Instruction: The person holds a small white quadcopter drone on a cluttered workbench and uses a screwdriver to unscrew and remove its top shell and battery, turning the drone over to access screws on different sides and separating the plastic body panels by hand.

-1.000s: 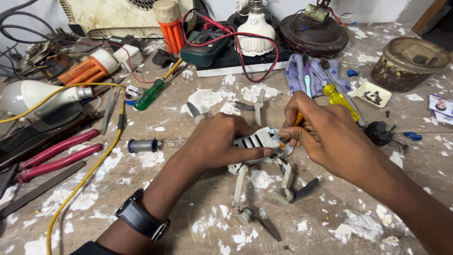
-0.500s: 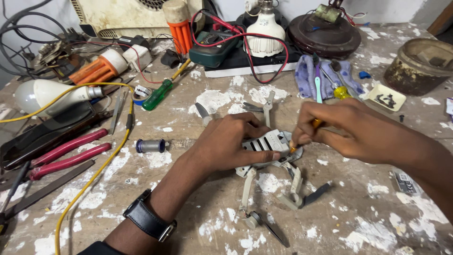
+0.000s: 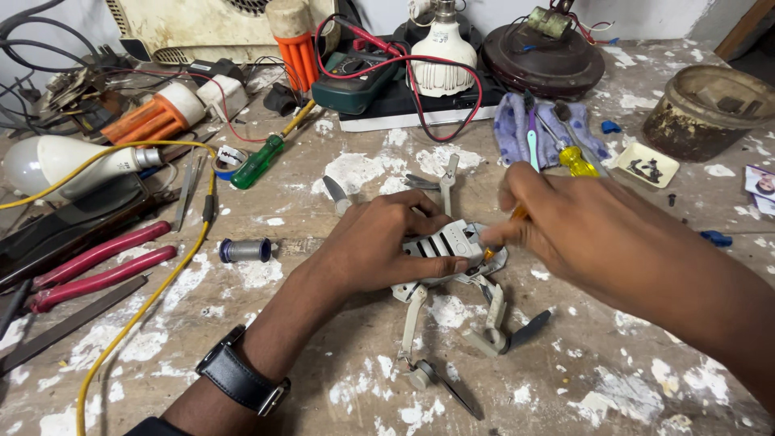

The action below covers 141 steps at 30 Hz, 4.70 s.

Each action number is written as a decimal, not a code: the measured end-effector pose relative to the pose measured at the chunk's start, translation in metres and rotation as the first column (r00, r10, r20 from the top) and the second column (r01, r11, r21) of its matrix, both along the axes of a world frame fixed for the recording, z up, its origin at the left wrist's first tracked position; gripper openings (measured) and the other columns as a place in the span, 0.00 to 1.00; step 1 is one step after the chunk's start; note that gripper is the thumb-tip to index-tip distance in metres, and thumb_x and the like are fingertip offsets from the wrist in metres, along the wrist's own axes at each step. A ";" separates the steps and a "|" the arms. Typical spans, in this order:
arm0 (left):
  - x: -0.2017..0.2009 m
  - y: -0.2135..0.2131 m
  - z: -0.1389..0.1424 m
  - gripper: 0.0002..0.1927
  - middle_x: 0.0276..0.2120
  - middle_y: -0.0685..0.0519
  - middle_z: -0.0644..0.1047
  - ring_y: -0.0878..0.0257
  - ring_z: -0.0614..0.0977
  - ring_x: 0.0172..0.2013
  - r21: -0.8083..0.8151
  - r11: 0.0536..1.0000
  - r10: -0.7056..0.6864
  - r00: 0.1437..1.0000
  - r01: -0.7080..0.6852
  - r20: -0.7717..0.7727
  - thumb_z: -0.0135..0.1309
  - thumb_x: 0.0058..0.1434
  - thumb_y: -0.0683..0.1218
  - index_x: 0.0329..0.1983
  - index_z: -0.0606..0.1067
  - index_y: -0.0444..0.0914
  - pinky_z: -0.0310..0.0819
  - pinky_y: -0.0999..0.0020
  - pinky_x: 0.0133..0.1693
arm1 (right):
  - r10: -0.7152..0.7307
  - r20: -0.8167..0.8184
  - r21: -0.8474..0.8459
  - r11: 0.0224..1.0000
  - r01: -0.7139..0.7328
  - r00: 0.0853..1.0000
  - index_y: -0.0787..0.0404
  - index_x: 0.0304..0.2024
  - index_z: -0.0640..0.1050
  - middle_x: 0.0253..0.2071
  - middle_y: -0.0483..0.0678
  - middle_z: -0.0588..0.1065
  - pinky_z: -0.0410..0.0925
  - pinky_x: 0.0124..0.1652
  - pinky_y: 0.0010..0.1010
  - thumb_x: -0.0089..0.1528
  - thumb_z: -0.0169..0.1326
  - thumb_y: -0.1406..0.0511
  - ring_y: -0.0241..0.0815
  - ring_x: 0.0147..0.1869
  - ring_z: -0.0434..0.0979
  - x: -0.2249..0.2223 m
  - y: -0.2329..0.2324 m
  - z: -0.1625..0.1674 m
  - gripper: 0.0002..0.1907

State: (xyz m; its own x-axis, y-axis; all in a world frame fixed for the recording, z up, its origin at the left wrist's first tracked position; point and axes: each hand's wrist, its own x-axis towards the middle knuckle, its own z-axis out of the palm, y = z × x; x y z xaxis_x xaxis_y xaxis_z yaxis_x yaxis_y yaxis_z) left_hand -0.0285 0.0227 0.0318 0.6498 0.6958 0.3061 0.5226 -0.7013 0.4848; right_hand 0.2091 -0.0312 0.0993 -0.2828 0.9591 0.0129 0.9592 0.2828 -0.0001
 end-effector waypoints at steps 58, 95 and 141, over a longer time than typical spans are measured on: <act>-0.001 0.000 -0.001 0.28 0.46 0.52 0.82 0.56 0.85 0.41 -0.028 1.000 0.009 1.000 -0.009 0.005 0.64 0.50 0.64 0.39 0.84 0.36 0.79 0.61 0.42 | 0.354 0.350 0.069 0.914 -0.400 0.868 0.67 0.40 0.78 0.49 0.50 0.73 0.71 0.53 0.39 0.55 0.54 0.71 0.46 0.58 0.69 -0.011 -0.004 -0.006 0.10; -0.001 0.001 -0.004 0.27 0.46 0.51 0.82 0.55 0.85 0.41 0.006 1.000 -0.004 1.000 0.004 0.023 0.63 0.51 0.64 0.42 0.85 0.40 0.78 0.60 0.42 | 0.431 0.277 0.166 0.859 -0.484 0.859 0.63 0.40 0.80 0.51 0.49 0.72 0.70 0.48 0.41 0.49 0.56 0.73 0.48 0.58 0.69 -0.013 -0.011 -0.004 0.16; -0.002 0.004 -0.007 0.26 0.43 0.50 0.82 0.56 0.85 0.41 0.010 0.999 -0.051 0.997 0.050 0.061 0.64 0.52 0.62 0.43 0.84 0.38 0.79 0.62 0.43 | 0.363 0.333 0.270 0.848 -0.457 0.870 0.55 0.40 0.82 0.40 0.40 0.75 0.70 0.47 0.39 0.51 0.58 0.66 0.42 0.50 0.73 -0.003 -0.015 0.011 0.14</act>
State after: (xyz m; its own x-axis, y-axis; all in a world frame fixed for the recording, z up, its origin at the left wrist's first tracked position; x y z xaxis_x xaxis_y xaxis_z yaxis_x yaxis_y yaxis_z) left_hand -0.0302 0.0272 0.0251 0.6639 0.6598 0.3520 0.4562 -0.7303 0.5085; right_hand 0.2063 -0.0465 0.1107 -0.6866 0.7052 0.1770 0.7057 0.5879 0.3953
